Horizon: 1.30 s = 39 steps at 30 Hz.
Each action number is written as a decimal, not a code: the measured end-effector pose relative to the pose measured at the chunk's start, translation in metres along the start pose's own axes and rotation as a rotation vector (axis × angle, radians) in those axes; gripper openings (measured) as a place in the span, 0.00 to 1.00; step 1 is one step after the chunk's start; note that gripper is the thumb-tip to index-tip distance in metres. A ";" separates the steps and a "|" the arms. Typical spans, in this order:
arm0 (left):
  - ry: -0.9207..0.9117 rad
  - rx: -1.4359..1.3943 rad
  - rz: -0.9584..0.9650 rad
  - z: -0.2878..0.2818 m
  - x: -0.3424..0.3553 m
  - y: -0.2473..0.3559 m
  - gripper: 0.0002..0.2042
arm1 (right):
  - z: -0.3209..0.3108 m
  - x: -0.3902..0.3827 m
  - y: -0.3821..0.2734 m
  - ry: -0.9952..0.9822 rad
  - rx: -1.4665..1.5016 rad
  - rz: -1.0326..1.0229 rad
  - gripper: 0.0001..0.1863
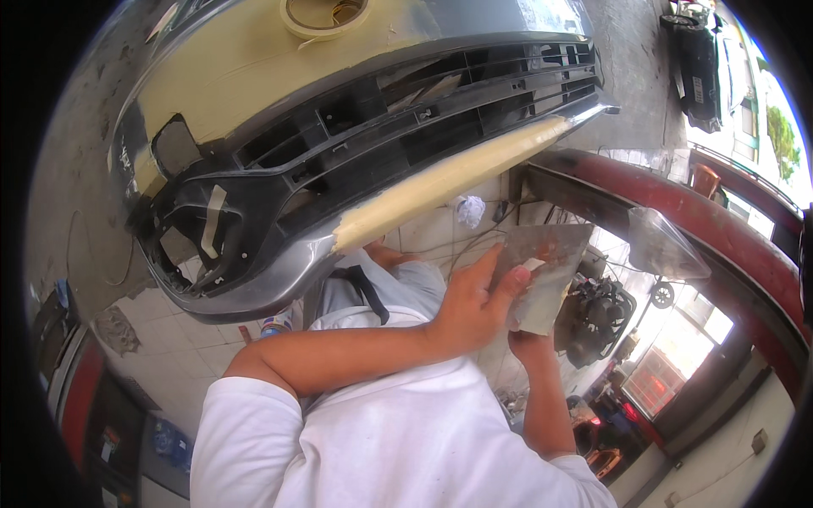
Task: The person mixes body filler on a metal plate, then applies it to a detached car bumper using a spreader. They smooth the filler along the bumper's edge and scrape off excess material.
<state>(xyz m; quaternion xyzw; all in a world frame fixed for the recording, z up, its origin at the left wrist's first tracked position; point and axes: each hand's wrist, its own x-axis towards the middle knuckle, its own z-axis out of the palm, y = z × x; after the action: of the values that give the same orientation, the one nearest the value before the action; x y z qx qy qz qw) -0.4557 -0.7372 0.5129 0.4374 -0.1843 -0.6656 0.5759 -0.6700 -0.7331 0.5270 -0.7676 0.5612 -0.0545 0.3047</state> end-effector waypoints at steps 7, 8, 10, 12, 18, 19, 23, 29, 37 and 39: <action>-0.149 0.014 0.111 -0.033 -0.055 -0.018 0.17 | -0.066 0.088 0.005 -0.018 -0.263 -0.224 0.21; -0.139 0.074 0.130 -0.047 -0.061 -0.022 0.17 | -0.078 0.109 -0.008 0.006 -0.395 -0.315 0.23; -0.136 0.189 0.159 -0.074 -0.072 -0.023 0.16 | -0.089 0.144 -0.031 0.002 -0.375 -0.423 0.25; -0.202 0.287 0.126 -0.097 -0.077 -0.022 0.15 | -0.084 0.171 -0.071 -0.082 -0.464 -0.501 0.24; -0.299 0.393 0.148 -0.146 -0.075 -0.032 0.13 | -0.005 0.228 -0.146 -0.386 -0.585 -0.549 0.20; -0.291 0.398 0.156 -0.154 -0.074 -0.028 0.13 | 0.008 0.236 -0.155 -0.434 -0.624 -0.562 0.20; -0.296 0.376 0.107 -0.182 -0.082 -0.015 0.13 | 0.039 0.249 -0.187 -0.582 -0.780 -0.461 0.22; -0.365 0.276 0.114 -0.207 -0.085 -0.009 0.14 | 0.058 0.254 -0.204 -0.674 -0.846 -0.276 0.23; -0.393 0.274 0.071 -0.218 -0.087 0.003 0.13 | 0.080 0.213 -0.231 -0.588 -0.757 -0.415 0.16; -0.395 0.291 0.078 -0.217 -0.088 0.002 0.13 | 0.089 0.194 -0.243 -0.606 -0.784 -0.461 0.13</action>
<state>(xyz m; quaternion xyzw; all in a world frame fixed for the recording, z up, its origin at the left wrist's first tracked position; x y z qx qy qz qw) -0.2866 -0.6002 0.4278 0.3697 -0.4036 -0.6821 0.4849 -0.3599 -0.8252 0.5335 -0.9081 0.2436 0.3171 0.1239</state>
